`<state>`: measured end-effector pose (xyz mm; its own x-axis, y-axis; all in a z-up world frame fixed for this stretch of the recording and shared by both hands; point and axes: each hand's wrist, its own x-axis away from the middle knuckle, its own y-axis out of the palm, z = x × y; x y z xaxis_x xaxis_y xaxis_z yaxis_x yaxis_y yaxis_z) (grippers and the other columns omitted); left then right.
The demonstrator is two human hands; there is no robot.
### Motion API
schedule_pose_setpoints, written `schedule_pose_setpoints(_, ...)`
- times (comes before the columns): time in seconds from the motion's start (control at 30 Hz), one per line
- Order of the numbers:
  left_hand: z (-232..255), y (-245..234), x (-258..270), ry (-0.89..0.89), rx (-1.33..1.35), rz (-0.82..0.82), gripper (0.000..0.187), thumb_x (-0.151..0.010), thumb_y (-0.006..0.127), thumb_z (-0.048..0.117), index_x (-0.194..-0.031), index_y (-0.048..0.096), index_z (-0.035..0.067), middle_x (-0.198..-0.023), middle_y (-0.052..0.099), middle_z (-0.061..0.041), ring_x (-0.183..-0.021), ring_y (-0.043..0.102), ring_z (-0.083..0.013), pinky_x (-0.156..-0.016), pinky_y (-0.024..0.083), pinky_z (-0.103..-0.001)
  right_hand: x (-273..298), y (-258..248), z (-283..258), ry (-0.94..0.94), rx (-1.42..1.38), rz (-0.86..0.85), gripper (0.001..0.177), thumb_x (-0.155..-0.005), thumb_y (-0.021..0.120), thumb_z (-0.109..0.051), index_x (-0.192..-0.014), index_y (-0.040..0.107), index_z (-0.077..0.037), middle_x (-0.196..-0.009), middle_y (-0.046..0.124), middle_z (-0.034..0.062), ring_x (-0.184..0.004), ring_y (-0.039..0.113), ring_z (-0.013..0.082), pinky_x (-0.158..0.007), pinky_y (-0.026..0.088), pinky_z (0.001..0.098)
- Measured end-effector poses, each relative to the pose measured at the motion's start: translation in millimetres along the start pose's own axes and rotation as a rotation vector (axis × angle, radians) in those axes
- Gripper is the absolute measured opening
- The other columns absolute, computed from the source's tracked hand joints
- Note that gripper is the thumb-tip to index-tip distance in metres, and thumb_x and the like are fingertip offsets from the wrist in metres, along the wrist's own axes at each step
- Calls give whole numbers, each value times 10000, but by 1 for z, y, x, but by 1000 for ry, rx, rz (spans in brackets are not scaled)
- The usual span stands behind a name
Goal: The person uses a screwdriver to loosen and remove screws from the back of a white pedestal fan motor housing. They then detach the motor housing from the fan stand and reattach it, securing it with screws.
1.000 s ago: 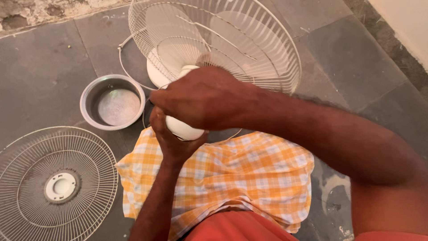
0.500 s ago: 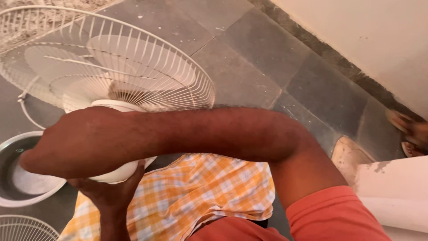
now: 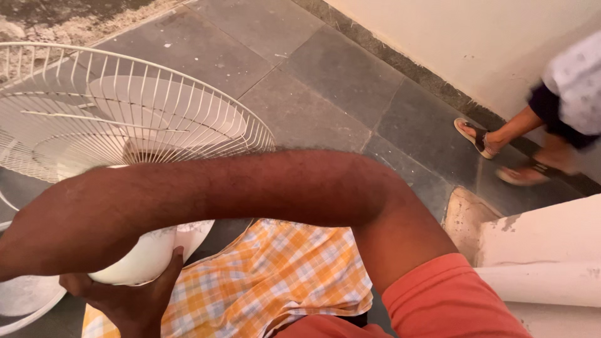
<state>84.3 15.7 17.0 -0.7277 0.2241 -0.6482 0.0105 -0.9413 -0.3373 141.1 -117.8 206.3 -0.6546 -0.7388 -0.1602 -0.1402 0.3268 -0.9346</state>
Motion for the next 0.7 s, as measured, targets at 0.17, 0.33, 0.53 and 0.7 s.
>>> schedule_pose_setpoints(0.17, -4, -10, -1, 47, 113, 28, 1271, -674, 950, 227, -1618, 111, 82, -1544, 261, -190, -1460, 333, -350, -1202, 342, -506, -12, -5, -6, -65, 98, 66, 272, -941, 578, -242, -1212, 572, -210, -969, 753, -14, -879, 729, 266, -640, 574, 451)
schedule_pose_setpoints(0.33, -19, -37, -10, -94, 303, -4, 1000, -752, 878, 167, -1499, 226, 42, -1371, 342, -170, -1293, 383, -294, -1082, 362, -451, -3, 5, -6, -12, 274, 188, 161, -946, 596, -349, -1021, 616, -208, -818, 728, 37, -752, 713, 315, -577, 536, 503)
schedule_pose_setpoints(0.53, -25, -24, -43, -163, 466, -64, 674, -845, 791, 94, -1357, 364, -7, -1163, 440, -146, -1093, 444, -227, -939, 385, -385, -13, 11, 0, 135, 45, 54, 212, -984, 478, -343, -1020, 625, -194, -840, 780, -4, -710, 773, 204, -594, 573, 389)
schedule_pose_setpoints(0.7, -28, -31, -58, -184, 508, -99, 404, -923, 718, 33, -1238, 478, -48, -989, 521, -125, -927, 494, -171, -820, 405, -331, -10, 4, -6, 263, -49, -80, 302, -1009, 439, -379, -1031, 677, -195, -920, 822, 10, -810, 774, 227, -693, 576, 409)
